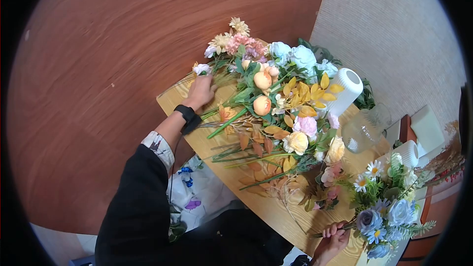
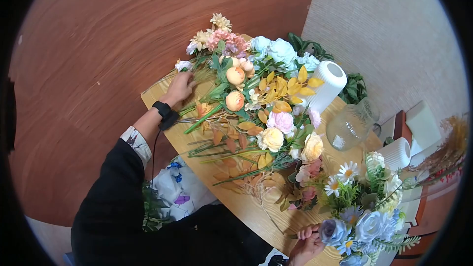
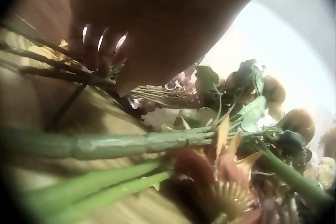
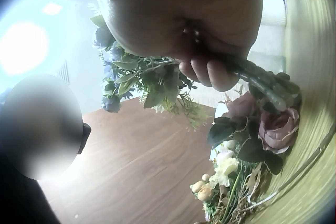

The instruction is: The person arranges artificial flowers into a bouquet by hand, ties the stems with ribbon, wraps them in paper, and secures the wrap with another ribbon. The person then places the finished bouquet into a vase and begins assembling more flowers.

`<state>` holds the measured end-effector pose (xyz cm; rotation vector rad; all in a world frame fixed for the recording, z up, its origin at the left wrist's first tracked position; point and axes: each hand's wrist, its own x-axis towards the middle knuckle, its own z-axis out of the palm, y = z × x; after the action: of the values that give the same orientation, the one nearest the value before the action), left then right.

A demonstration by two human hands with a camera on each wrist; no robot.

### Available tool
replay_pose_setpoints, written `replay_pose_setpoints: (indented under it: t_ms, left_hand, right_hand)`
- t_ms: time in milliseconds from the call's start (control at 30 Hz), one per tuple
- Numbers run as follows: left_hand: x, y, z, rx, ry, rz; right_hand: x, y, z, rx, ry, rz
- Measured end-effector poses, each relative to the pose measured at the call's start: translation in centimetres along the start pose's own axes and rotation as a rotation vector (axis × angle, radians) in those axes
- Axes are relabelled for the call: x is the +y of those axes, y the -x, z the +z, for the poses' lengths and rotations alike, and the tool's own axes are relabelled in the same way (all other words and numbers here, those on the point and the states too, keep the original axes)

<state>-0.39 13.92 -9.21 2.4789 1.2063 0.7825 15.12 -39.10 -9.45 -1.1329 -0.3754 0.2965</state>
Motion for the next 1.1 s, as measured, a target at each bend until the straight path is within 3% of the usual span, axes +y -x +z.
replay_pose_setpoints:
  t_ms: [67, 100, 167, 267, 400, 467, 500, 567, 600, 667, 767, 833, 900, 933, 1000, 1100]
  left_hand:
    - [-0.2, -0.4, 0.2, -0.129, -0.277, 0.081]
    - [0.0, -0.2, 0.2, -0.129, -0.277, 0.082]
    - [0.6, 0.7, 0.3, 0.099, -0.276, 0.131]
    - [-0.5, 0.1, 0.4, -0.041, -0.183, 0.020]
    - [0.4, 0.4, -0.3, -0.018, -0.258, 0.045]
    - [0.9, 0.7, -0.3, 0.227, -0.165, 0.216]
    - [1.5, 0.8, -0.7, 0.226, -0.165, 0.219]
    - [2.5, 1.1, -1.4, -0.036, 0.349, 0.207]
    - [3.7, 1.7, -2.1, -0.037, 0.349, 0.206]
    - [5.9, 3.1, -3.2, -0.374, 0.637, 0.053]
    - [6.0, 3.3, -2.9, -0.435, 0.506, 0.107]
    - [5.8, 3.2, -2.2, -0.425, 0.515, 0.096]
    - [6.1, 3.2, -1.6, -0.198, 0.624, 0.053]
    - [6.2, 2.9, -1.6, -0.205, 0.625, 0.060]
    - [6.3, 2.6, -2.5, 0.006, 0.738, 0.128]
    - [8.3, 2.9, -4.9, 0.116, 0.830, 0.217]
  right_hand:
    - [0.3, 0.0, -0.7, 0.012, 0.061, -0.022]
    - [0.2, 0.0, -0.6, 0.012, 0.061, -0.023]
    - [-0.2, 0.0, -0.2, 0.017, 0.063, -0.036]
    - [-0.6, 0.1, 0.3, 0.006, 0.045, -0.027]
    - [-0.1, 0.1, -0.7, 0.015, 0.070, -0.031]
    - [-0.4, 0.1, -0.3, 0.015, 0.060, -0.035]
    - [-0.4, 0.1, -0.2, 0.017, 0.059, -0.036]
    - [-0.4, 0.0, 0.1, 0.018, 0.054, -0.022]
    - [-0.6, 0.0, 0.5, 0.018, 0.054, -0.021]
    - [-1.0, 0.0, 1.4, -0.010, 0.001, 0.007]
    - [-0.9, 0.0, 1.6, -0.031, -0.001, 0.013]
    - [-0.7, 0.0, 1.4, -0.028, 0.034, 0.001]
    - [-0.6, 0.0, 1.1, -0.011, 0.070, -0.019]
    - [-0.6, 0.0, 0.9, 0.016, 0.080, -0.046]
    - [-0.5, 0.1, 0.9, 0.044, 0.089, -0.071]
    - [-0.5, -0.1, 1.4, 0.124, 0.118, -0.131]
